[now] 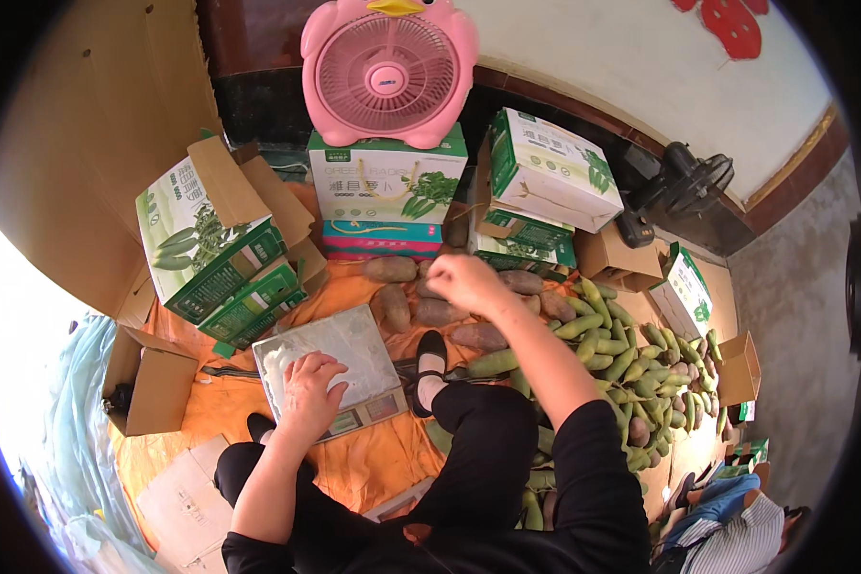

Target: Sorting and packing green vegetables into cardboard boxes and weighing them.

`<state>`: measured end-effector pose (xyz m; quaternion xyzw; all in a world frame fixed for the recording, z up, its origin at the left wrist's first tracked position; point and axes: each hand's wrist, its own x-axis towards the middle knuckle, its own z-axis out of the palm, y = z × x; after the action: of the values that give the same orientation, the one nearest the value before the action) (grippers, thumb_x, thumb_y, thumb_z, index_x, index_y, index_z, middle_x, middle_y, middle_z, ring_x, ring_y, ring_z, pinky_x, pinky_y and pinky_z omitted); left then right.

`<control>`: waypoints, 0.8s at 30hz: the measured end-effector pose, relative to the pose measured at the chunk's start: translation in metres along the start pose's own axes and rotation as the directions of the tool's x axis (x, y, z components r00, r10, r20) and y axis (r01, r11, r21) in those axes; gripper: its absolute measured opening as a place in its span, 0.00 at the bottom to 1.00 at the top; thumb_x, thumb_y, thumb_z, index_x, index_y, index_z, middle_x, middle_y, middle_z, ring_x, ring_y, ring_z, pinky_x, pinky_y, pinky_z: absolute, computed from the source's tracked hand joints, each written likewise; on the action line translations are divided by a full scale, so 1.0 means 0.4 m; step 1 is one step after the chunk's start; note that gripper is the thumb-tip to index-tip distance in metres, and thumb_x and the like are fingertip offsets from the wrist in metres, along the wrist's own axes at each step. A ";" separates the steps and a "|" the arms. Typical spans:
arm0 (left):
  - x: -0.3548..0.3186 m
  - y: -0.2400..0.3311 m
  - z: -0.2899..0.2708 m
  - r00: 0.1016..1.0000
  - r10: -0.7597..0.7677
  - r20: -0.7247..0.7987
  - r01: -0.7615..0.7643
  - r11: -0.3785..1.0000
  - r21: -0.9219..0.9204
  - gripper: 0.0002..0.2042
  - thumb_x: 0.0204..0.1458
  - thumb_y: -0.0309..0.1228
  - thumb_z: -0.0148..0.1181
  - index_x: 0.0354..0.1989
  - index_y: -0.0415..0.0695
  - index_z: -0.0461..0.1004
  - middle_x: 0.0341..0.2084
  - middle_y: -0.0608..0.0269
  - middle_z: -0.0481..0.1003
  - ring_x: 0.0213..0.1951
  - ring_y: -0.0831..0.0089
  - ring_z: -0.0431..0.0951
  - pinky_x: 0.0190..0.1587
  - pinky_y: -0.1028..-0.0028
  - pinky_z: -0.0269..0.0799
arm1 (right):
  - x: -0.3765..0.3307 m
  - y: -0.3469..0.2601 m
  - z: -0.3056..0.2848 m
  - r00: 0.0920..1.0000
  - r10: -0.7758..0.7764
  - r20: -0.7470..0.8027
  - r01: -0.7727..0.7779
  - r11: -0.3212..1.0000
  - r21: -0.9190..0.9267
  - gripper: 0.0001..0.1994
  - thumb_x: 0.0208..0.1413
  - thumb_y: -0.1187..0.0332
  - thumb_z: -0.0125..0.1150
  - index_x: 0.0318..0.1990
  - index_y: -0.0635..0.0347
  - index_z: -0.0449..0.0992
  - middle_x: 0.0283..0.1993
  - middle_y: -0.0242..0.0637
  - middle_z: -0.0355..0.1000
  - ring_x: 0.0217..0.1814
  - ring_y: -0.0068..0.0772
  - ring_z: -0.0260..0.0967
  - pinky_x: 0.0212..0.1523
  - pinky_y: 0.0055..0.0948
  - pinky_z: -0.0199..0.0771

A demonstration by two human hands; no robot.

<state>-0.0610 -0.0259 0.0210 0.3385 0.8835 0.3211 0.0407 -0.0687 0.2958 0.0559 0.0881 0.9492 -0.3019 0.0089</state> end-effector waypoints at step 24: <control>0.047 -0.002 -0.006 0.993 -0.039 0.112 0.041 0.999 -0.008 0.12 0.41 0.26 0.64 0.38 0.45 0.77 0.38 0.62 0.72 0.46 0.59 0.71 0.55 0.56 0.61 | 0.278 0.443 -0.196 0.884 0.146 -0.445 -0.444 0.560 -0.699 0.28 0.48 0.56 0.65 0.57 0.47 0.66 0.56 0.34 0.64 0.60 0.40 0.59 0.54 0.50 0.64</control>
<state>-0.0767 -0.0159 0.0253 0.3380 0.8848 0.3053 0.0983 -0.1448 0.5011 0.0107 0.2857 0.9410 0.1697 -0.0643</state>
